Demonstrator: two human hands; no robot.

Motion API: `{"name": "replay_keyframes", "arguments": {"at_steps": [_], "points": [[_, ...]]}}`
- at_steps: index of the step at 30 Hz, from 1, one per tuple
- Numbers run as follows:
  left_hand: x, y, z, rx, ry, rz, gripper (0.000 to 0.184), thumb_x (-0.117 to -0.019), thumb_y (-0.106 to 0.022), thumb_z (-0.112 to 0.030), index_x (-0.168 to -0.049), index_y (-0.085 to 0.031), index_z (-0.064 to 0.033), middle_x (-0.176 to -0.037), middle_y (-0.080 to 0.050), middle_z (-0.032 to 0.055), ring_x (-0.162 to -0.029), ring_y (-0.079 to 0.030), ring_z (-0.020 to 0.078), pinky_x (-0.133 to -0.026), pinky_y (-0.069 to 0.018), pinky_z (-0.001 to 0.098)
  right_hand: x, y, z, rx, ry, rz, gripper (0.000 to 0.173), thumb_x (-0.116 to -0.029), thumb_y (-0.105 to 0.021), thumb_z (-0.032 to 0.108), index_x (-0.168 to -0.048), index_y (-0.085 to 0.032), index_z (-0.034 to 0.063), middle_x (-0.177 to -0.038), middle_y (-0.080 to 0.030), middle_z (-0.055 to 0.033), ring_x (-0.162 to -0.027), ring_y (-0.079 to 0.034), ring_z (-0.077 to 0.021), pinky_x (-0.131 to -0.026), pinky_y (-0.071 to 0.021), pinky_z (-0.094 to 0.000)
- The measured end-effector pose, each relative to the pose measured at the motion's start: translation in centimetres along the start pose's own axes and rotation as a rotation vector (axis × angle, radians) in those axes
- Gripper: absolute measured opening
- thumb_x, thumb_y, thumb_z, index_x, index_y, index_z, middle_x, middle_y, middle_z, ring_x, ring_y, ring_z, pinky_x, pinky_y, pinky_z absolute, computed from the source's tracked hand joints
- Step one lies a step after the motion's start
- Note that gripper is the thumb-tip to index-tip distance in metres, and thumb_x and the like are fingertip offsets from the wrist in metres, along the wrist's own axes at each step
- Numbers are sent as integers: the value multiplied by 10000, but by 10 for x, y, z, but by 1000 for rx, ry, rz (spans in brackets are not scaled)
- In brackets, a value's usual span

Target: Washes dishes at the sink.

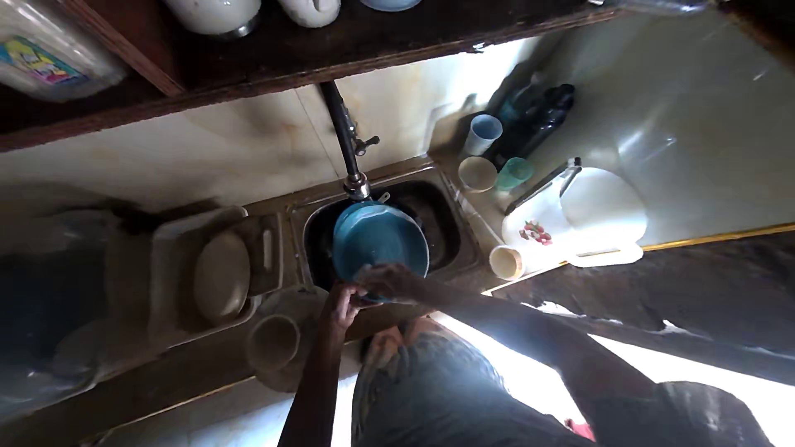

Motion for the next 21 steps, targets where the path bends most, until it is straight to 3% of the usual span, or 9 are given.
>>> {"name": "replay_keyframes", "arguments": {"at_steps": [3,5,7,10,12,14,16,18,21], "points": [[3,15,6,15,-25,-26,189,-891,-458,106,-1056,-503,23,-836,-610,104,-663,-666,202,-590,-627,390,11,31,-41,-145,-305,-27,317,-1046,-577,172,-1318,-663,33,-1290,-674,-207,-1197,-645,-347,-1071,-476,-526],[15,3,2,-56,5,1,228,-874,-474,128,-1067,-513,12,-810,-610,68,-648,-646,156,-601,-610,341,-3,40,-63,-76,-276,-293,272,-1029,-608,148,-1265,-695,47,-1224,-702,-196,-1119,-682,-350,-1004,-526,-544],[11,-6,-8,-79,7,33,321,-862,-480,141,-1159,-484,21,-842,-614,72,-660,-656,150,-609,-616,330,-24,32,-47,22,-184,-383,280,-1012,-617,125,-1274,-700,70,-1249,-688,-188,-1133,-675,-353,-1006,-529,-543],[-7,6,-11,-19,-12,-2,364,-892,-465,119,-1244,-450,29,-873,-630,119,-672,-682,211,-585,-623,391,-13,2,0,18,-39,-65,327,-1032,-573,166,-1324,-672,56,-1302,-674,-196,-1206,-648,-353,-1057,-492,-530],[-8,15,-10,23,-27,-49,342,-895,-452,96,-1228,-444,17,-887,-623,128,-677,-684,224,-568,-622,404,1,4,-12,-129,-74,39,339,-1044,-565,187,-1325,-662,24,-1319,-667,-190,-1225,-639,-322,-1085,-478,-496],[1,12,-7,46,-7,-54,308,-887,-447,105,-1183,-468,21,-896,-611,125,-693,-680,220,-590,-627,398,-2,20,-54,-189,-269,-84,324,-1039,-583,167,-1327,-647,34,-1275,-678,-192,-1156,-662,-319,-1031,-509,-509],[9,0,-3,8,33,-32,195,-893,-453,118,-1047,-510,13,-812,-615,92,-644,-660,185,-601,-623,363,-18,32,-70,-41,-226,-352,301,-987,-635,88,-1282,-694,82,-1233,-713,-154,-1106,-699,-315,-977,-551,-539],[3,-11,-5,-1,32,22,233,-890,-453,135,-1088,-493,19,-837,-607,91,-667,-662,182,-627,-628,357,-36,33,-39,13,-166,-423,332,-969,-648,51,-1296,-697,82,-1263,-702,-166,-1148,-683,-341,-1008,-532,-551],[-18,-6,-5,34,-39,1,271,-906,-453,129,-1156,-489,29,-864,-626,104,-692,-674,189,-633,-625,365,-33,1,13,-176,-151,-220,318,-979,-635,97,-1290,-702,75,-1237,-697,-180,-1142,-667,-329,-1019,-516,-530]]}}
Point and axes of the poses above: each hand's wrist, its own x-axis away from the middle knuckle, its own y-axis out of the back of the hand, z = x × y, the point moved 1 cm from there along -x, towards the middle knuckle
